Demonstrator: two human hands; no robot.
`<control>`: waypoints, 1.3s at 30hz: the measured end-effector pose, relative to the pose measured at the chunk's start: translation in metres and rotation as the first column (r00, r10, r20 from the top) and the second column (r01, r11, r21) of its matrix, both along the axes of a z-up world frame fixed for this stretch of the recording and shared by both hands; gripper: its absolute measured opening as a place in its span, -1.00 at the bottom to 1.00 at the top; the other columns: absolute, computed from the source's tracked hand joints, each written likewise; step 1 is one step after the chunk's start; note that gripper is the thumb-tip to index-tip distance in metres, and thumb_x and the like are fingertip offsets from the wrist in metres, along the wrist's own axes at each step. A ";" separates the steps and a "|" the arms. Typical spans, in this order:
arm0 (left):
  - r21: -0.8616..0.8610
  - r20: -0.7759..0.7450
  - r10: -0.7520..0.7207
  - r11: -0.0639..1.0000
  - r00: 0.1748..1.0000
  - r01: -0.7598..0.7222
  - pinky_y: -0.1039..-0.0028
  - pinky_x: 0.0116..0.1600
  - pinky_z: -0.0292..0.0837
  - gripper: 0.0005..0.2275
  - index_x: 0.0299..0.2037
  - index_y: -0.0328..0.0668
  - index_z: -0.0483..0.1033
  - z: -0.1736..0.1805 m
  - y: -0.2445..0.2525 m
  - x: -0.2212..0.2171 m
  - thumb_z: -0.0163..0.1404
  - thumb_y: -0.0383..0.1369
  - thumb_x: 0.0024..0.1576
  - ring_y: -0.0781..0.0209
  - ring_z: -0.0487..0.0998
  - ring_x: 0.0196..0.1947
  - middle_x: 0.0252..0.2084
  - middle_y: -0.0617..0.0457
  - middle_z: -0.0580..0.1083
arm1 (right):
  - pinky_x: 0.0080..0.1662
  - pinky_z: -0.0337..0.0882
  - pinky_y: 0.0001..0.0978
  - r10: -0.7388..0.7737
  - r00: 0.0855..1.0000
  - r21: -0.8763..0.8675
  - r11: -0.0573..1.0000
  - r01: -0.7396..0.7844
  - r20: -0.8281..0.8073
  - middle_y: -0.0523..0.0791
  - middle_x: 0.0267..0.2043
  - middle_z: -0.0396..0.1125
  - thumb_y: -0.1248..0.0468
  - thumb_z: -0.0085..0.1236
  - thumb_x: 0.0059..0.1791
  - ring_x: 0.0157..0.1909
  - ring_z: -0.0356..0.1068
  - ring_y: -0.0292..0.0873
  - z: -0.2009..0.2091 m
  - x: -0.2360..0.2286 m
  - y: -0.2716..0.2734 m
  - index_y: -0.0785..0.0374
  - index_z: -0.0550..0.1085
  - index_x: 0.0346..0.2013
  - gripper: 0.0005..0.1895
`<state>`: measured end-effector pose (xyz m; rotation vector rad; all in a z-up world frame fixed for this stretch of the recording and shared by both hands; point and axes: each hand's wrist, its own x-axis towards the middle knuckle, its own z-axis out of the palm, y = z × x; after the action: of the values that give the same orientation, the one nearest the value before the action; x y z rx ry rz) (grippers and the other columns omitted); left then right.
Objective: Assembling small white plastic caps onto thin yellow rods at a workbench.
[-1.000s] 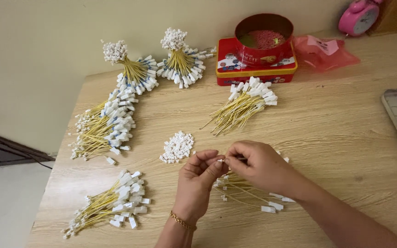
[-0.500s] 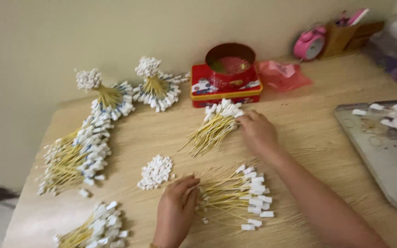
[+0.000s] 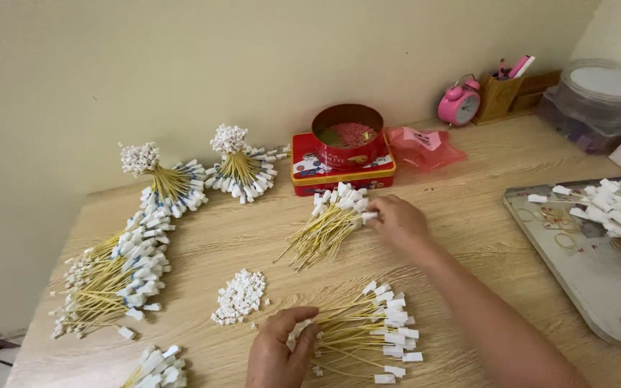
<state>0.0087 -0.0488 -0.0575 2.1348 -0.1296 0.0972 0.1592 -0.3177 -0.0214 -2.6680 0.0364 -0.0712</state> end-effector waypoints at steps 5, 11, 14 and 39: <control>0.048 0.253 0.078 0.994 0.964 -0.093 0.30 0.07 0.48 -0.69 0.00 -0.14 0.59 0.029 -0.004 -0.005 0.22 -0.37 0.03 0.08 0.62 -0.02 -0.10 0.02 0.64 | -0.18 0.52 -0.36 0.064 0.993 0.233 0.969 -0.087 0.104 -0.14 -0.15 0.50 0.15 0.15 0.03 -0.27 0.50 -0.28 0.058 -0.043 -0.004 0.10 0.53 -0.01 -0.74; 0.131 0.617 0.076 0.972 0.783 -0.197 0.14 0.23 0.27 -0.62 0.11 -0.22 0.50 0.078 -0.025 -0.006 0.20 -0.32 0.08 -0.05 0.50 0.10 0.02 -0.06 0.55 | -0.31 0.49 -0.43 0.143 0.894 0.340 0.890 -0.304 0.424 -0.13 -0.23 0.49 0.21 0.20 -0.01 -0.36 0.44 -0.31 0.086 -0.089 0.005 0.21 0.56 -0.10 -0.77; 0.120 0.682 0.020 0.983 0.731 -0.139 0.08 0.29 0.19 -0.63 0.11 -0.24 0.50 0.092 -0.037 0.000 0.18 -0.31 0.11 -0.06 0.49 0.16 0.09 -0.07 0.54 | -0.36 0.50 -0.47 0.217 0.901 0.410 0.833 -0.372 0.376 -0.16 -0.25 0.49 0.20 0.20 -0.01 -0.38 0.44 -0.33 0.087 -0.104 0.016 0.22 0.57 -0.14 -0.79; -0.157 0.329 0.064 0.988 0.942 -0.013 0.44 -0.17 0.44 -0.93 -0.29 -0.26 0.65 0.056 -0.001 -0.014 0.20 -0.43 0.11 0.29 0.56 -0.34 -0.38 0.06 0.60 | -0.22 0.48 -0.36 0.498 0.855 0.456 0.732 -0.506 0.148 -0.13 -0.32 0.49 0.19 0.16 -0.01 -0.29 0.48 -0.27 0.053 -0.121 0.074 0.26 0.55 -0.19 -0.79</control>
<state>-0.0054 -0.0494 -0.0017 1.9523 -0.2704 0.4791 0.0385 -0.2434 0.0317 -2.0872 -0.6017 0.0851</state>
